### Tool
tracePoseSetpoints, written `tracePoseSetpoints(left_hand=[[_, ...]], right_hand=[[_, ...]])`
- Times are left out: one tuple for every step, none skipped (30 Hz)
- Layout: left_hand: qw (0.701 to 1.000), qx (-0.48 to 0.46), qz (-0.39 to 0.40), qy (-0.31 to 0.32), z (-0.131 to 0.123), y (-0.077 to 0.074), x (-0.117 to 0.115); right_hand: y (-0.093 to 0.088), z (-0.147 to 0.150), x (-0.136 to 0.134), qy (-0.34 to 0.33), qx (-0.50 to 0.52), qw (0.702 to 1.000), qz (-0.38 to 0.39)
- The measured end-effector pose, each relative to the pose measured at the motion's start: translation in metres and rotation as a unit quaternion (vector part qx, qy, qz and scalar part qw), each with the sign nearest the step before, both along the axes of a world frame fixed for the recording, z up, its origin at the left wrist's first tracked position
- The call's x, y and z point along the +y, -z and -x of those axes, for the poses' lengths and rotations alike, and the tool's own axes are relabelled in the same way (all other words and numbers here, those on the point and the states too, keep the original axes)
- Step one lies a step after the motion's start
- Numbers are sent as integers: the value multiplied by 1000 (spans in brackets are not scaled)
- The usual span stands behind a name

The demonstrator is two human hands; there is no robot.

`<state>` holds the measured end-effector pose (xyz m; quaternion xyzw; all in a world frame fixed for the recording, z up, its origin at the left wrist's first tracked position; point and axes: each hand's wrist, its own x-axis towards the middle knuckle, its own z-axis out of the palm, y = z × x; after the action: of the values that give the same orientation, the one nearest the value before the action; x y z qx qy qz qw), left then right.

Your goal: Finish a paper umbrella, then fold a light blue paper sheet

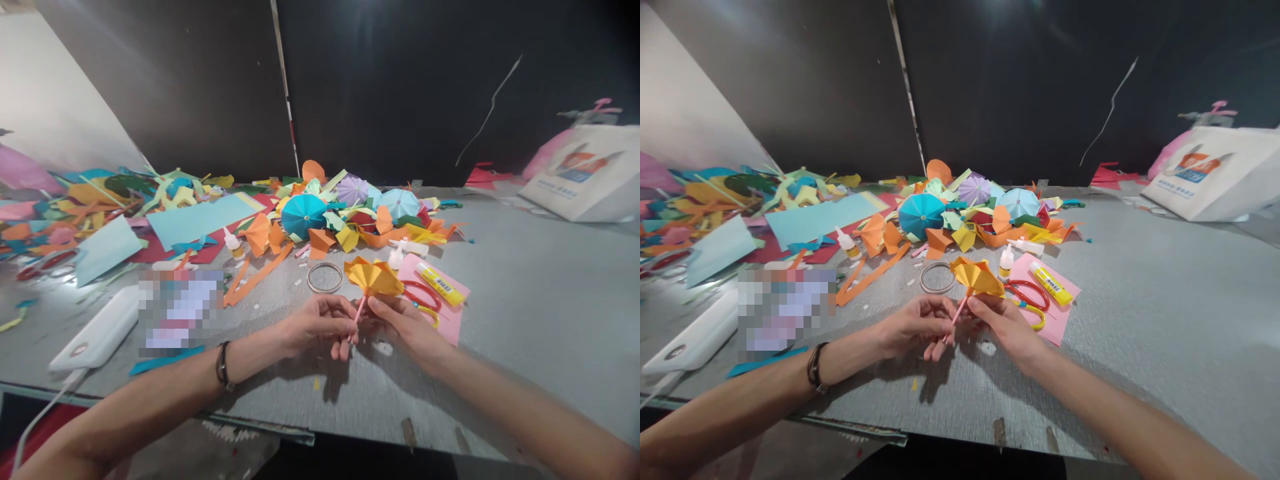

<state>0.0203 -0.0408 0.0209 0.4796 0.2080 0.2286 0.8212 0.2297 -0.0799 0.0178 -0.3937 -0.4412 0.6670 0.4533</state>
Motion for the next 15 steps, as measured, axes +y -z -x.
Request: tracePoseSetpoints(left_hand=[[1000, -4, 2, -5, 1, -1, 1], [1000, -8, 5, -12, 1, -1, 2], [1000, -10, 9, -18, 2, -2, 3], [1000, -12, 13, -24, 3, -2, 4], [999, -13, 18, -28, 3, -3, 4], [999, -15, 21, -30, 3, -3, 5], [999, -18, 22, -30, 4, -3, 5], [999, -19, 23, -29, 4, -4, 6], [999, -20, 23, -30, 4, -4, 6], [999, -18, 24, -32, 4, -4, 6], [999, -14, 24, -35, 4, -4, 6], [999, -11, 23, -37, 5, -4, 6], [999, -9, 23, -39, 5, -4, 6], [999, -8, 22, -38, 5, -3, 7], [999, -9, 22, -37, 5, -3, 7]], right_hand=[[2, -1, 1, 1, 0, 1000, 1], [4, -1, 2, 3, 0, 1000, 2], [6, -2, 3, 5, -2, 1000, 4], [8, -2, 4, 7, -5, 1000, 6], [9, -3, 5, 10, -8, 1000, 6], [10, -3, 5, 13, -12, 1000, 4], [10, -3, 5, 15, -14, 1000, -1], [10, -3, 5, 16, -17, 1000, -6], [9, -3, 5, 15, -19, 1000, -10], [8, -3, 4, 13, -22, 1000, -13], [7, -3, 4, 11, -25, 1000, -15], [6, -3, 3, 6, -29, 999, -16], [5, -3, 3, 2, -34, 999, -20], [4, -3, 3, -2, -41, 999, -25], [3, -3, 3, -5, -47, 998, -31]])
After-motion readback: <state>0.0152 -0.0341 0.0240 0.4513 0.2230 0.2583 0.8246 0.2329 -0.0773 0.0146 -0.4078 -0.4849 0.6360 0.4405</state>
